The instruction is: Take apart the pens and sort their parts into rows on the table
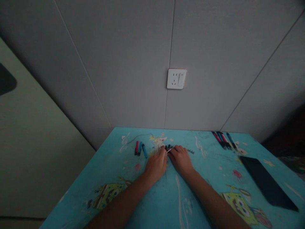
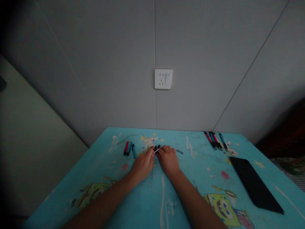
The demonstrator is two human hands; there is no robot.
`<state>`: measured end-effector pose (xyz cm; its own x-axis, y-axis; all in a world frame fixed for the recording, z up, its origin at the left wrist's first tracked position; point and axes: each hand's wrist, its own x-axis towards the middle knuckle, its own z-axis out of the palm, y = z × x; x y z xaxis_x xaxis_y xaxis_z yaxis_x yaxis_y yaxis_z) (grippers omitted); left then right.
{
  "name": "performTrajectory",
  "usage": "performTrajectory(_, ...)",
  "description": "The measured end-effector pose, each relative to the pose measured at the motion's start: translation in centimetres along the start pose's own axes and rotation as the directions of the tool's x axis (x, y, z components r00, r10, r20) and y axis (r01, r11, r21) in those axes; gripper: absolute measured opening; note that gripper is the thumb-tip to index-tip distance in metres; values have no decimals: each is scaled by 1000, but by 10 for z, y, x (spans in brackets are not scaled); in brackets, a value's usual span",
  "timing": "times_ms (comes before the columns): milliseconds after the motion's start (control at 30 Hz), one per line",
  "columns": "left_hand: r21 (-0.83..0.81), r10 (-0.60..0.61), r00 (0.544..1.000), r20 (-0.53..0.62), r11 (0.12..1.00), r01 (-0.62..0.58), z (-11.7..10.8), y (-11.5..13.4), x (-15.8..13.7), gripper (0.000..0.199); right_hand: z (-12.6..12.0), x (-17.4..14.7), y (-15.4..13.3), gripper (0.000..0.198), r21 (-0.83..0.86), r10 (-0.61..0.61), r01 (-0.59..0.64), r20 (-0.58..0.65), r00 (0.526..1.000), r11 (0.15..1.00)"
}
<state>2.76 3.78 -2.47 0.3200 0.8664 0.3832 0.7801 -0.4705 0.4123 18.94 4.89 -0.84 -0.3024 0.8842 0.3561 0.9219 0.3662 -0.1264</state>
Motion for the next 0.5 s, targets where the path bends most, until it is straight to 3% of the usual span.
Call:
performTrajectory(333, -38, -67, 995, -75, 997, 64, -3, 1, -3, 29, -1, -5, 3, 23, 31, 6, -5, -38, 999, 1000)
performTrajectory(500, -35, -96, 992, -79, 995, 93, -9, 3, -6, 27, -15, -16, 23, 26, 6, 23, -23, -57, 998, 1000)
